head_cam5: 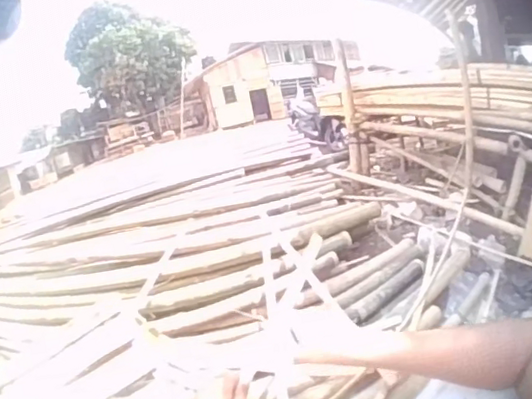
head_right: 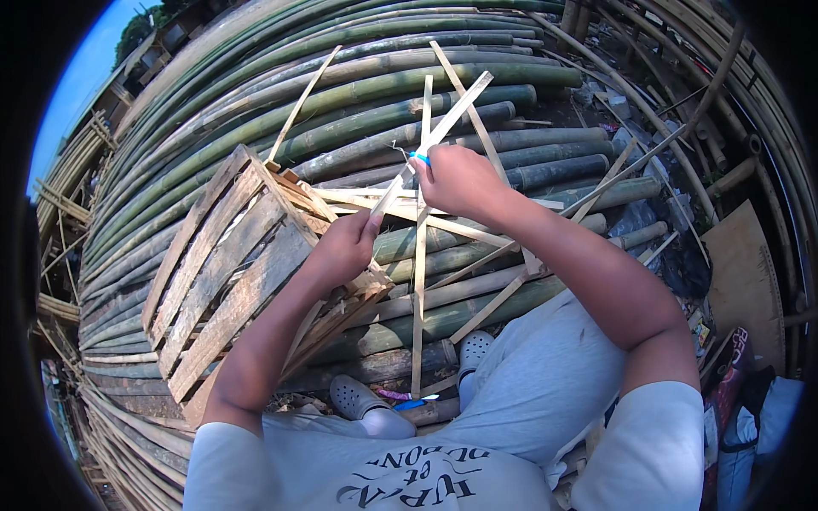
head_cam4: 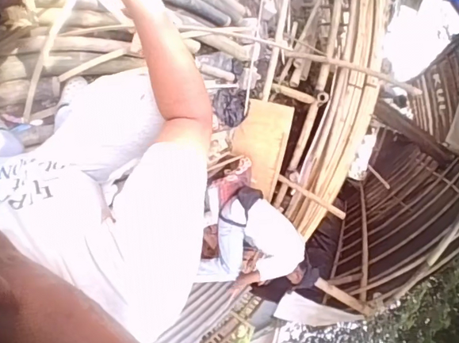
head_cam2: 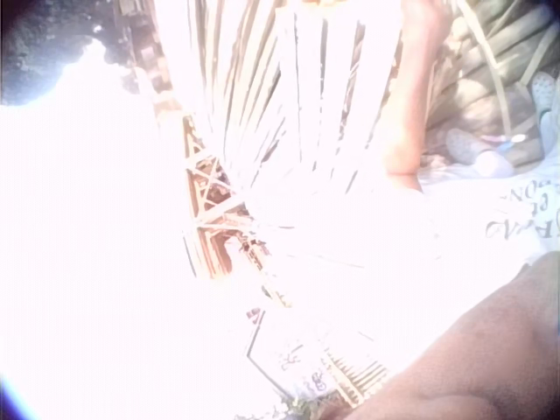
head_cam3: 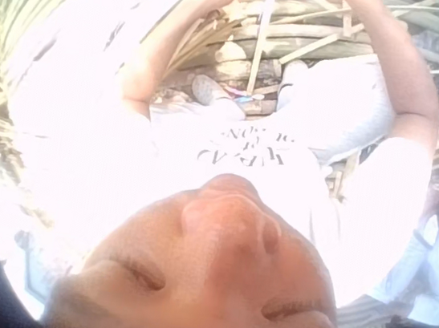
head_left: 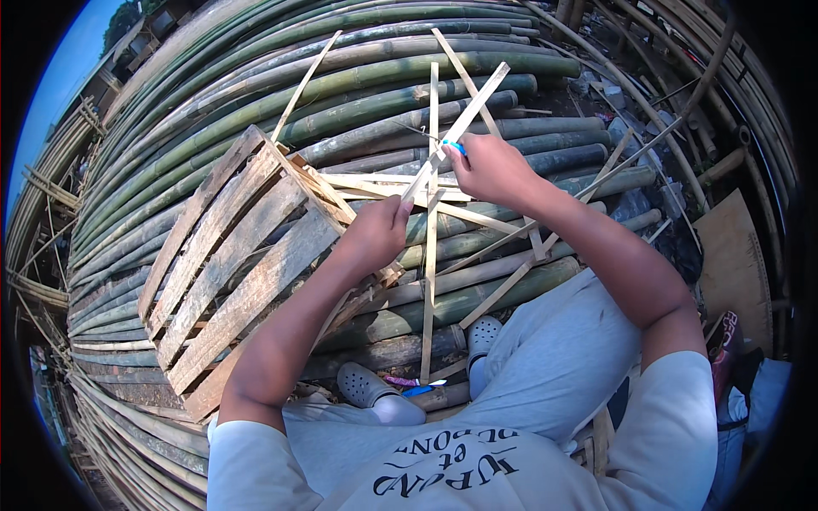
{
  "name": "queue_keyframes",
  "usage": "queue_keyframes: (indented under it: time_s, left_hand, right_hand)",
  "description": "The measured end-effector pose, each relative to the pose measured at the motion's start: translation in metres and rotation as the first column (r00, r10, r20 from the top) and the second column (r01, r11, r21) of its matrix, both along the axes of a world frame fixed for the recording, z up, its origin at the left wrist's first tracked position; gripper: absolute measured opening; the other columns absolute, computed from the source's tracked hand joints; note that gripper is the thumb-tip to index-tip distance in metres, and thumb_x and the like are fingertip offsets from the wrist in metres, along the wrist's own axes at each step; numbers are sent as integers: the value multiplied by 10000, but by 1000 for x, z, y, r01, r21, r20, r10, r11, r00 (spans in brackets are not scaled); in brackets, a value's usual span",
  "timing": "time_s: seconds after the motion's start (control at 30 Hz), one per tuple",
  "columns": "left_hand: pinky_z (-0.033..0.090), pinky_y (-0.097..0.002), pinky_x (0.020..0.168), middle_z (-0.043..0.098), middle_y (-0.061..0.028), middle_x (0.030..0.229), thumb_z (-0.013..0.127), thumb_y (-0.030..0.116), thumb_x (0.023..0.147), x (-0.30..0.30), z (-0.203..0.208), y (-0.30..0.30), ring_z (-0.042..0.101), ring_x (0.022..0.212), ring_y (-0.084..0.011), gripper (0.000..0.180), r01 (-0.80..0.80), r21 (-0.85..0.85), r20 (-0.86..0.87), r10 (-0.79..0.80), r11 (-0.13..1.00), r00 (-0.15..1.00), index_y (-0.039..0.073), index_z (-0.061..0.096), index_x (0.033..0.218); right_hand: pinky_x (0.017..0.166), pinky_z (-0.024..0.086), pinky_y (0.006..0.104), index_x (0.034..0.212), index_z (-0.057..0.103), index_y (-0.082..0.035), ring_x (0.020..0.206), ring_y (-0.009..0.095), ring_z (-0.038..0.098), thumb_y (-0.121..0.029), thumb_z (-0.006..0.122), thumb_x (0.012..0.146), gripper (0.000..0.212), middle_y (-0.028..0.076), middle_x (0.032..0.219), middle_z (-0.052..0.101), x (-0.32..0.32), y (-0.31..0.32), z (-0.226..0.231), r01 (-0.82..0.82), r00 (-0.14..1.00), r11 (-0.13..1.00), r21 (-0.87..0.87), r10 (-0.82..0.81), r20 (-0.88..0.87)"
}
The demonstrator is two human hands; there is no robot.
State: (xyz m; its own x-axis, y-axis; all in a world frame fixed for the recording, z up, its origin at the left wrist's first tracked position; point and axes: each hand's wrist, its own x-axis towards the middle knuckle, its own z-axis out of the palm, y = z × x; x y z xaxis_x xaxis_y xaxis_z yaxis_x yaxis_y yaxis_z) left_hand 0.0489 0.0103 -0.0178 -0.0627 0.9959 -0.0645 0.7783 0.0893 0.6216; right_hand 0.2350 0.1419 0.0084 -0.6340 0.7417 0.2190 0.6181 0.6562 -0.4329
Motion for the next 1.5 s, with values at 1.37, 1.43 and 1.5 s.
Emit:
queue_keyframes:
  time_s: [1.37, 1.43, 1.5]
  left_hand:
    - [434, -519, 687, 595, -289, 748, 420, 310, 1057, 1, 2, -1, 579, 737, -477, 435, -23, 0, 37, 23, 1000, 999, -59, 562, 876]
    - [441, -489, 698, 592, -258, 749, 420, 327, 1061, 0, 3, -1, 565, 715, -423, 436, -24, -26, 30, 25, 999, 999, -53, 556, 898]
    - [448, -459, 708, 589, -227, 749, 419, 344, 1066, -1, 1, 1, 551, 692, -370, 438, -23, -52, 20, 24, 998, 1000, -47, 551, 919]
  right_hand:
    - [434, 237, 249, 950, 644, -33, 458, 49, 350, -209, 766, 883, 225, -52, 574, 457, 19, 65, 44, -187, 919, 692, -697, -127, -373]
    - [431, 234, 247, 916, 671, -34, 453, 56, 354, -194, 809, 839, 225, -52, 573, 477, 43, 64, 52, -241, 966, 494, -836, 207, -156]
    - [415, 235, 261, 824, 699, -42, 448, 63, 364, -188, 845, 796, 209, -44, 583, 524, 59, 66, 47, -182, 843, 540, -822, 516, 152]
